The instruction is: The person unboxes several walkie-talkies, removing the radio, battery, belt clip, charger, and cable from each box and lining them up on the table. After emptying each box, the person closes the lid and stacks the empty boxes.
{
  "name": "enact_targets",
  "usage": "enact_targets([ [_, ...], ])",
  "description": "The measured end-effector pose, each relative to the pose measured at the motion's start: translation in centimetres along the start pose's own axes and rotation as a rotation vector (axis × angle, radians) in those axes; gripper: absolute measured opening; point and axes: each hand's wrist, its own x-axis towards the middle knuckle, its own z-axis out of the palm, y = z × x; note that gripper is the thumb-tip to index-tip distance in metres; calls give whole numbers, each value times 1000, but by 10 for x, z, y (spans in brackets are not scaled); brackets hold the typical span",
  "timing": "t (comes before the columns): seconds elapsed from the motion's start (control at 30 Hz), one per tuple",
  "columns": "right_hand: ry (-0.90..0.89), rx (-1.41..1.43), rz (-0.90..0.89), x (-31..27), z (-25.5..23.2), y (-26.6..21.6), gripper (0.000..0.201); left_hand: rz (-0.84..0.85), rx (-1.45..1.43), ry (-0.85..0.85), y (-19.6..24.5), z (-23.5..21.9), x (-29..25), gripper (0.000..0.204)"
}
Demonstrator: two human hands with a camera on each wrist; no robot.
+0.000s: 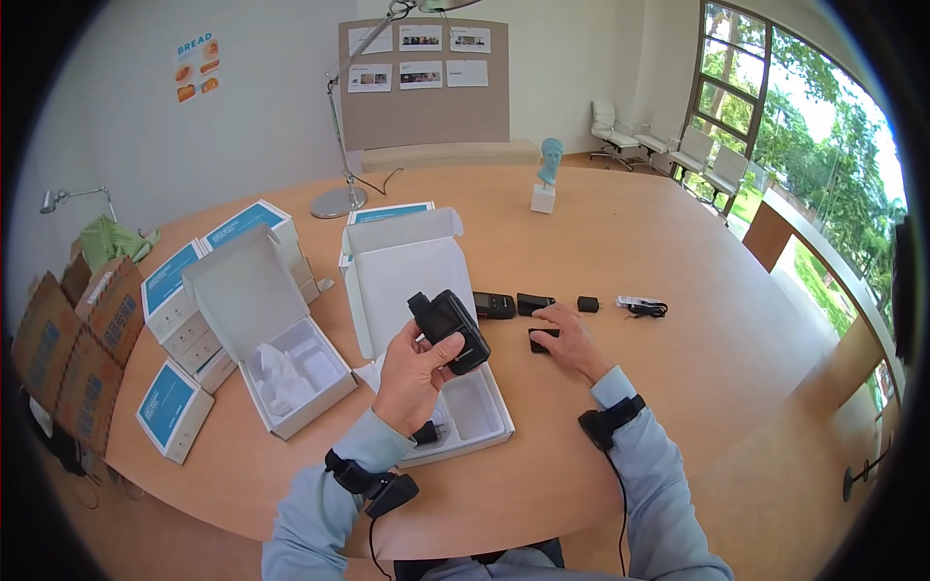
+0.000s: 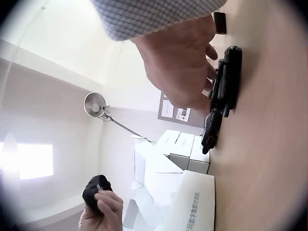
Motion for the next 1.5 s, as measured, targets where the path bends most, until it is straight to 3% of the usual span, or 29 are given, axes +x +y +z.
enact_targets([
  [0.03, 79, 27, 3, 3, -3, -11, 39, 9, 0, 2, -4, -1, 1, 37],
  [0.17, -7, 279, -16, 12, -31, -129, 52, 48, 25, 147, -14, 0, -1, 34],
  [0.23, -19, 60, -323, 12, -24, -163, 62, 56, 20, 177, -16, 3, -1, 33],
  [0.33, -14, -58, -285, 7, -5, -182, 69, 125, 21, 112, -18, 5, -6, 31],
  [0.5, -24, 128, -199, 19, -22, -166, 61, 79, 307, -28, -1, 8, -9, 27],
  [0.57, 32, 13, -148, 26, -42, -150, 60, 207, 442, -56, 14, 5, -13, 29],
  [0.67, 0, -177, -12, 29, -52, -106, 63, 348, 637, 25, 30, -18, -19, 23],
  [0.73, -53, -233, 4, 27, -45, -79, 65, 408, 944, 189, 34, -37, -25, 23],
  [0.77, -102, -287, 20, 26, -37, -67, 66, 404, 948, 199, 34, -44, -26, 23],
  [0.83, -143, -304, -3, 23, -16, -52, 67, 427, 1289, 219, 32, -57, -30, 27],
  [0.93, -199, -307, -24, 22, 5, -40, 69, 372, 1444, 222, 22, -67, -38, 33],
  [1.17, -315, -283, -25, 22, 18, -38, 67, 407, 1733, 117, 8, -83, -42, 37],
  [1.33, -311, -261, -28, 25, 21, -45, 66, 337, 1805, 80, -6, -94, -35, 13],
  [1.5, -290, -168, -52, 25, 31, -33, 65, 382, 1754, 123, -10, -92, -34, 6],
])
